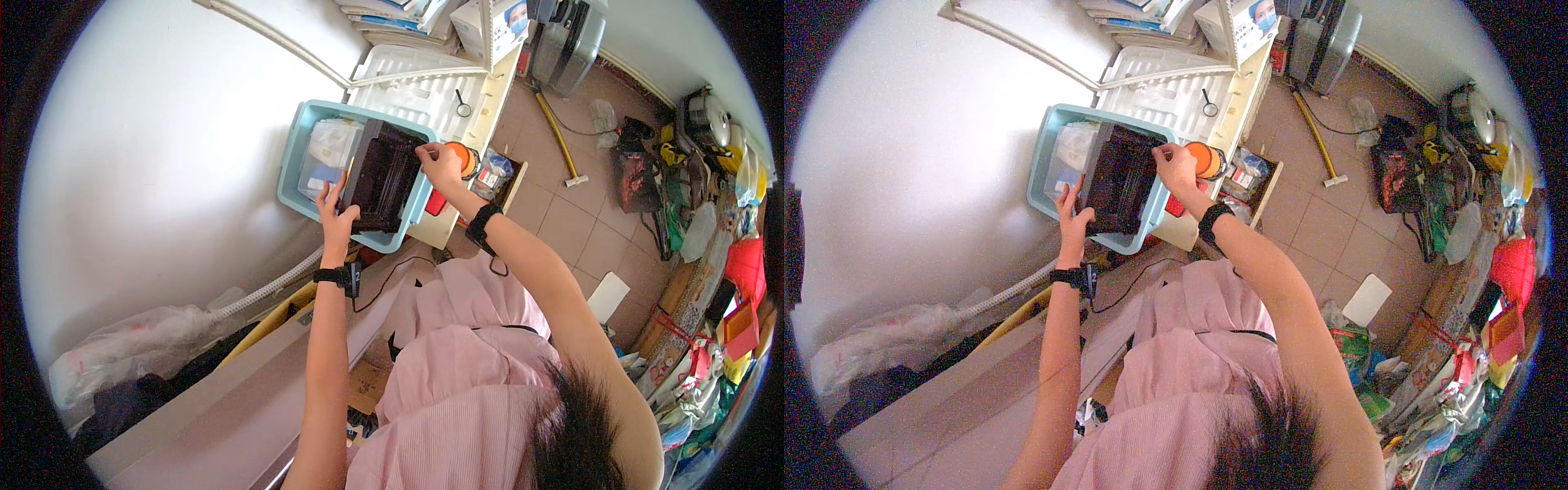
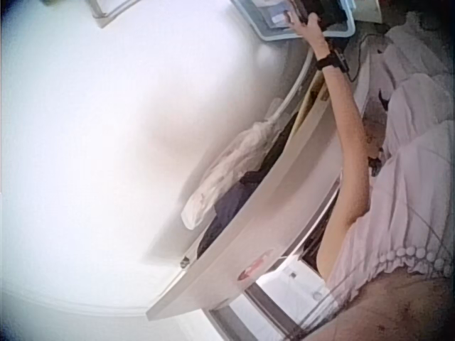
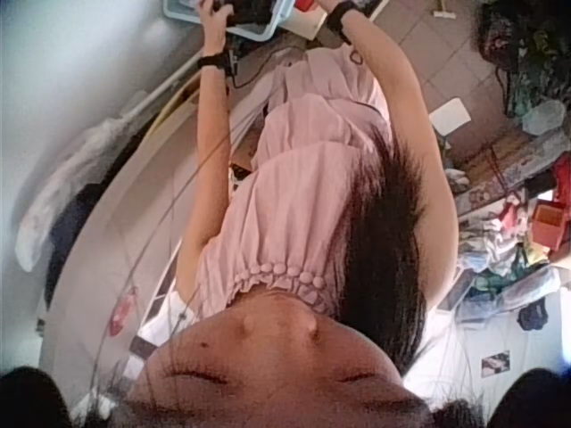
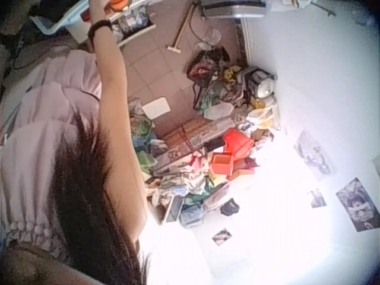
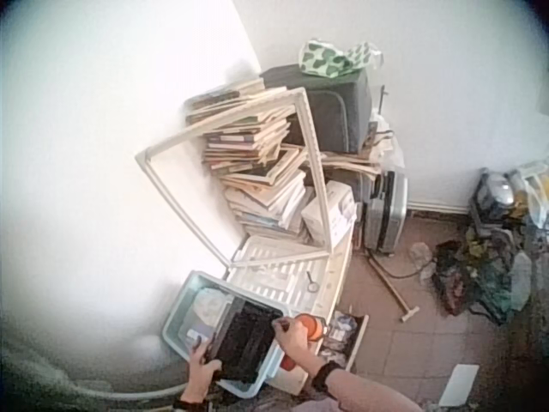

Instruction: Using a screwdriver to repair or disassemble a black electronic component inside a storage bin.

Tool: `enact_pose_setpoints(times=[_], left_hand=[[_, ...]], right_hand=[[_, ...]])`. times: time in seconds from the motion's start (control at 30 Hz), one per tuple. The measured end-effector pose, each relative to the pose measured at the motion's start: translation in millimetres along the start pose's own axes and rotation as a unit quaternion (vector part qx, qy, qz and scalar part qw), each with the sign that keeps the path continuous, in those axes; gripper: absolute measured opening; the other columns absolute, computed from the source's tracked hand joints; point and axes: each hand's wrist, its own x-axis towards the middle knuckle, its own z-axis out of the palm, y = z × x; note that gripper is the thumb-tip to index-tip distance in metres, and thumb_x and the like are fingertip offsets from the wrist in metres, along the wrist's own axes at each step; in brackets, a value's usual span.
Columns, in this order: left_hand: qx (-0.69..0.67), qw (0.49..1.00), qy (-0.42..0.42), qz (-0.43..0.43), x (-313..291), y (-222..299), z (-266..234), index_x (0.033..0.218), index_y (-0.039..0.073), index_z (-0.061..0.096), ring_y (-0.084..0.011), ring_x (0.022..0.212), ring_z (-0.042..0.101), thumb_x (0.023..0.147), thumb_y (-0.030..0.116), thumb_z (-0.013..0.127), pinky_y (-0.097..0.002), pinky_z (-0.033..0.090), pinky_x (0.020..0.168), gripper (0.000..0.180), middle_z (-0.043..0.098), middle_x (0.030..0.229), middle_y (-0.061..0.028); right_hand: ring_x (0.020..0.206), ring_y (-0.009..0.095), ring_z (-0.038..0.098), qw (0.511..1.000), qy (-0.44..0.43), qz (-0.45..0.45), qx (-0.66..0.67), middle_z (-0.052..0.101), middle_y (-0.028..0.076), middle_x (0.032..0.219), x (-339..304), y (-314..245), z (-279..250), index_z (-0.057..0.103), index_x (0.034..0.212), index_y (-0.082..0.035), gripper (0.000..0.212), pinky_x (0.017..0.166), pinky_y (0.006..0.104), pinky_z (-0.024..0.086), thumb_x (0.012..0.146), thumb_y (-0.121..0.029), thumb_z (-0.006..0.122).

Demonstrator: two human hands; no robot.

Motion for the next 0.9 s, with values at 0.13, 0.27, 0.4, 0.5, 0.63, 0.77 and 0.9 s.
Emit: enact_pose_setpoints(times=[0.13,0.27,0.4,0.5,0.63,0.77,0.9], left_hand=[[0.022,0.999,0.015,0.027,-1.1,-9.7,-5.3,0.135,0.021,0.059,-0.0239,0.121,0.048,0.068,-0.004,0.059,-0.0284,0.05,0.069,0.071,0.028,0.144,-0.0163],[-0.015,1.0,0.003,0.005,-2.4,-5.5,-5.0,0.135,0.021,0.059,-0.0195,0.105,0.056,0.069,-0.005,0.059,-0.0278,0.05,0.065,0.07,0.028,0.144,-0.0157],[-0.01,1.0,0.003,0.003,-2.2,0.0,-3.5,0.135,0.021,0.06,-0.0231,0.115,0.053,0.067,-0.004,0.059,-0.0294,0.05,0.075,0.072,0.03,0.142,-0.016],[0.036,0.999,0.014,0.031,-2.0,-6.5,-6.0,0.135,0.022,0.06,-0.0292,0.132,0.039,0.065,-0.002,0.059,-0.0335,0.045,0.094,0.074,0.031,0.141,-0.0172],[0.01,1.0,0.005,0.005,-1.2,-4.4,-4.2,0.135,0.022,0.06,-0.033,0.141,0.025,0.063,0.0,0.059,-0.0357,0.036,0.105,0.075,0.032,0.139,-0.018],[0.015,1.0,0.011,0.012,-1.1,-9.5,-5.6,0.135,0.022,0.06,-0.0316,0.138,0.03,0.064,0.0,0.059,-0.0353,0.039,0.102,0.075,0.032,0.14,-0.0174],[-0.011,1.0,0.006,0.005,-1.6,-4.7,-3.4,0.134,0.022,0.06,-0.0278,0.131,0.039,0.066,-0.002,0.059,-0.0314,0.049,0.083,0.073,0.03,0.142,-0.0166]], right_hand=[[0.08,0.033,0.07,1.0,0.007,-0.02,0.015,0.072,0.016,0.085,-0.4,-0.1,2.1,0.074,0.091,-0.007,0.018,0.075,0.0403,0.055,0.078,-0.019,0.072],[0.081,0.034,0.069,0.999,0.012,-0.045,0.004,0.072,0.017,0.086,-6.0,-7.4,-5.0,0.075,0.089,-0.007,0.021,0.078,0.0402,0.054,0.075,-0.021,0.074],[0.085,0.034,0.068,0.994,0.007,-0.032,-0.101,0.07,0.018,0.083,-4.9,-6.4,-5.3,0.074,0.089,-0.005,0.024,0.081,0.0409,0.053,0.072,-0.021,0.076],[0.09,0.035,0.067,0.996,0.008,-0.033,-0.081,0.07,0.019,0.086,-7.9,-7.6,-1.5,0.072,0.089,-0.004,0.025,0.083,0.0415,0.052,0.071,-0.02,0.077],[0.093,0.037,0.066,1.0,0.005,0.022,0.015,0.069,0.02,0.093,-7.5,-4.9,3.0,0.071,0.088,-0.006,0.023,0.084,0.0431,0.052,0.072,-0.022,0.077],[0.093,0.037,0.066,1.0,0.009,-0.01,-0.028,0.069,0.021,0.093,-12.5,-13.9,-0.9,0.071,0.091,-0.008,0.022,0.083,0.0433,0.052,0.075,-0.023,0.076],[0.093,0.037,0.067,0.998,0.034,0.014,0.047,0.069,0.022,0.094,-8.8,-8.6,1.2,0.071,0.095,-0.006,0.023,0.083,0.0421,0.052,0.079,-0.024,0.072]])
